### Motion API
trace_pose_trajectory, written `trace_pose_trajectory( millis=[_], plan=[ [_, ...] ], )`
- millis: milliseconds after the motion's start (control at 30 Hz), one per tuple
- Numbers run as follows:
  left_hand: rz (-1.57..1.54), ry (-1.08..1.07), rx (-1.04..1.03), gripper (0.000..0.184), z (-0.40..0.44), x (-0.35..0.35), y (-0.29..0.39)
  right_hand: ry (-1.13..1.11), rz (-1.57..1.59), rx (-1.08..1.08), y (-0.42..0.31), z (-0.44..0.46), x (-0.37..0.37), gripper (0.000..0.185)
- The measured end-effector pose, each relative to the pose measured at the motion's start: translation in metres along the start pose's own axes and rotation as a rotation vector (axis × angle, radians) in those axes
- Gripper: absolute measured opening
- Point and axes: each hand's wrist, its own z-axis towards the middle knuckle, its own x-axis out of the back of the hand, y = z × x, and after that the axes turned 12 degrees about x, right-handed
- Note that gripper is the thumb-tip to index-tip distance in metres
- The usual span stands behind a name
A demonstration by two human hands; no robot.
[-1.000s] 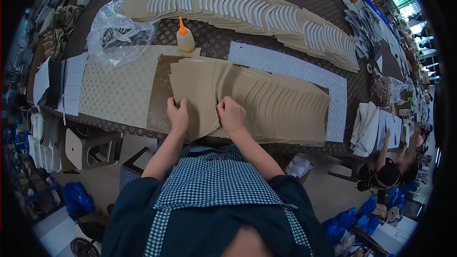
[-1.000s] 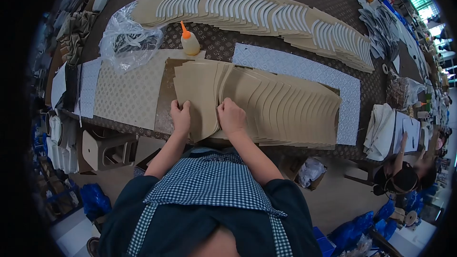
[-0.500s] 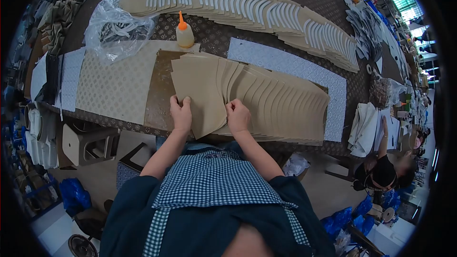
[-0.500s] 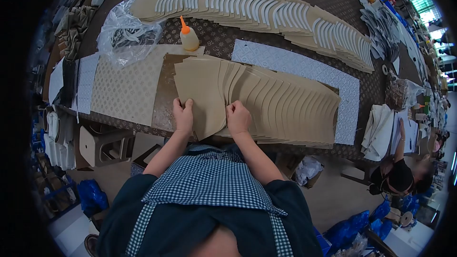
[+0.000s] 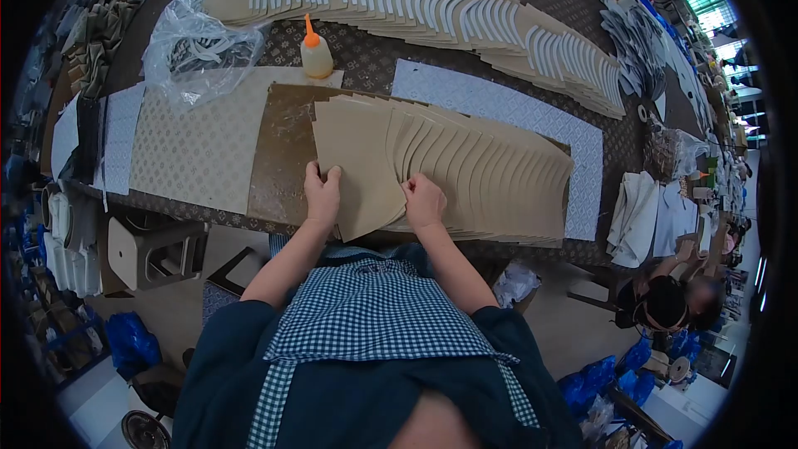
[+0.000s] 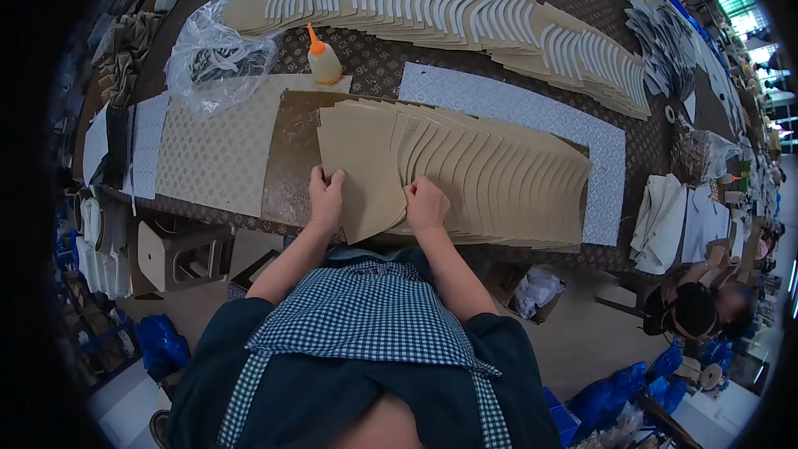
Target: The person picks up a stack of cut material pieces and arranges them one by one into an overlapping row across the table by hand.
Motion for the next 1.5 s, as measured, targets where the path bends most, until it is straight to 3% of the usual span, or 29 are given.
trace_pose_trajectory(
  millis=[233,1000,1100,1200,1500],
  plan=[
    [0.125,0.047,-0.03,0.026,0.012,0.006,-0.001,-0.076,-0.073,-0.053,0.007,0.007,-0.004,0.019],
    [0.131,0.014,0.007,0.027,0.013,0.016,0.006,-0.048,-0.076,0.015,0.005,0.003,-0.002,0.014],
    [0.207,0.04,-0.028,0.025,0.018,0.018,0.004,0.111,-0.061,0.168,0.001,-0.003,-0.006,0.009],
    [0.159,0.039,-0.008,0.023,0.013,0.018,0.01,0.127,-0.057,0.396,-0.008,-0.006,-0.004,0.017],
    [0.132,0.025,0.042,0.02,0.031,0.031,0.005,0.087,-0.056,0.399,0.005,-0.007,-0.013,0.022]
  ],
)
